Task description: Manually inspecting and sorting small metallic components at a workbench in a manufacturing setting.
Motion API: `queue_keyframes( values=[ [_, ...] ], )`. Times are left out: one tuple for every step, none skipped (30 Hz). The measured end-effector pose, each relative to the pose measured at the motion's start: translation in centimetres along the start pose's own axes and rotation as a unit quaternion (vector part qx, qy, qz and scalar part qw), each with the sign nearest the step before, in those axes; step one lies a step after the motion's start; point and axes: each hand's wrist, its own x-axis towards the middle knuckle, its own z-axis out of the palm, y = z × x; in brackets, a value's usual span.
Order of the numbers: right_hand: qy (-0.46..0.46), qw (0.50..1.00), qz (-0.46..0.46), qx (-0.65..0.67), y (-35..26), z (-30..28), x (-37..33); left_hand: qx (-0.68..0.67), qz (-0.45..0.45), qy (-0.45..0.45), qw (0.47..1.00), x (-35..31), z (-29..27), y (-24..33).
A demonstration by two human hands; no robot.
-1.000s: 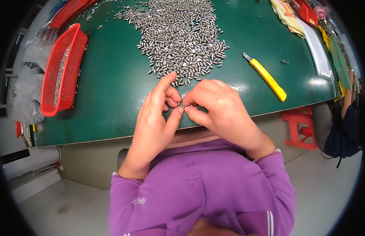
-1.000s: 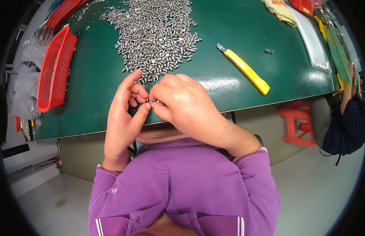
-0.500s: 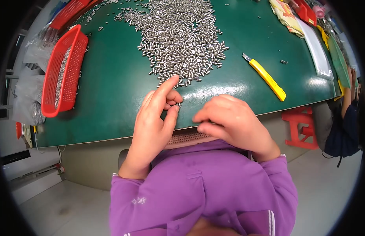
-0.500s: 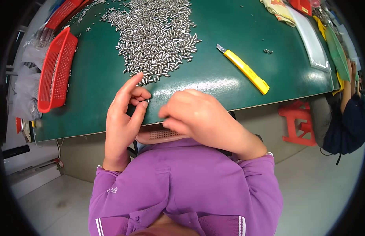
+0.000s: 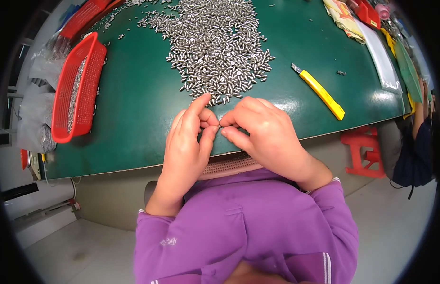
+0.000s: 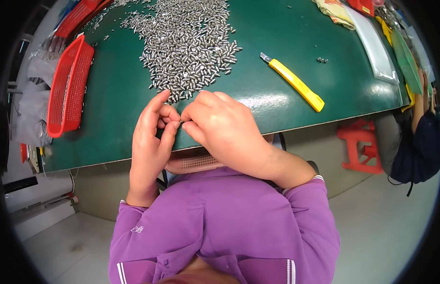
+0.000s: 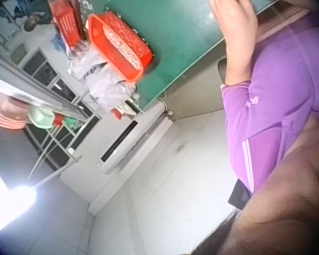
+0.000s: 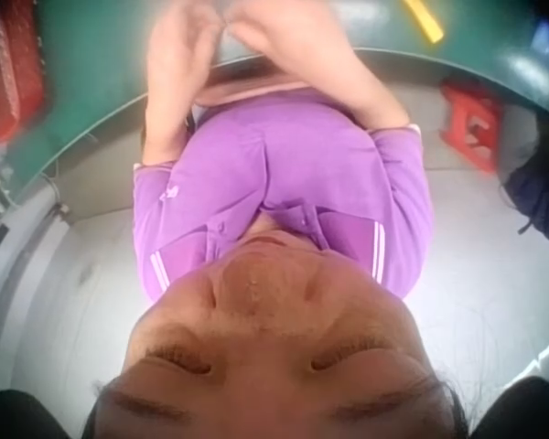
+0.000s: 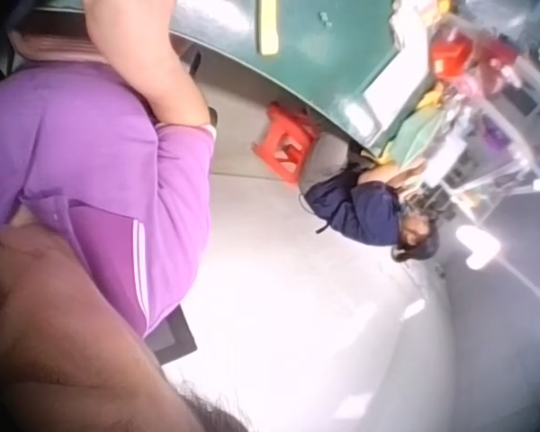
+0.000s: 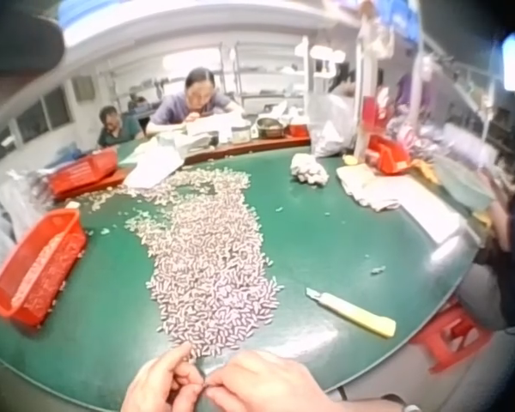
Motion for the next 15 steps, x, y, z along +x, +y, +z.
queue_keyframes(
  values=[
    [-0.001,1.000,0.000,0.000,-0.1,0.1,0.0,0.000,-0.001,0.000,1.000,0.0,0.0,0.1],
    [0.016,1.000,0.006,-0.002,-0.2,0.3,0.1,0.001,-0.011,-0.003,1.000,0.1,0.0,0.3],
    [0.034,0.999,0.012,-0.004,-0.3,0.4,0.2,0.003,-0.022,-0.006,1.000,0.2,-0.1,0.5],
    [0.034,0.999,0.011,-0.004,-0.3,0.5,0.3,0.003,-0.022,-0.006,1.000,0.3,-0.3,0.7],
    [0.036,0.999,0.011,-0.002,-0.3,0.7,0.4,0.004,-0.031,-0.009,0.999,0.4,-0.4,0.9],
    [0.038,0.999,0.011,0.001,-0.3,0.8,0.5,0.006,-0.042,-0.011,0.999,0.3,-0.4,0.9],
    [0.038,0.999,0.010,0.001,-0.3,0.8,0.7,0.006,-0.042,-0.011,0.999,0.3,-0.4,0.9],
    [0.017,1.000,0.018,0.005,-0.3,0.7,1.0,0.010,-0.038,-0.007,0.999,0.3,-0.4,0.9],
    [-0.004,1.000,0.026,0.009,-0.3,0.6,1.2,0.014,-0.033,-0.003,0.999,0.4,-0.3,0.9],
    [-0.004,1.000,0.026,0.009,-0.3,0.7,1.3,0.013,-0.033,-0.003,0.999,0.4,-0.3,0.9],
    [0.000,1.000,0.022,0.011,-0.4,0.9,1.4,0.008,-0.039,-0.005,0.999,0.5,-0.4,1.0],
    [0.003,1.000,0.017,0.013,-0.4,1.0,1.4,0.002,-0.045,-0.006,0.999,0.5,-0.4,1.0],
    [0.003,1.000,0.018,0.013,-0.3,1.0,1.5,0.002,-0.046,-0.006,0.999,0.6,-0.4,1.0],
    [0.003,1.000,0.011,0.008,-0.3,1.1,1.5,-0.009,-0.057,-0.008,0.998,0.6,-0.4,1.1],
    [0.004,1.000,0.003,0.003,-0.4,1.0,1.6,-0.019,-0.068,-0.009,0.997,0.6,-0.4,1.1]
  ],
)
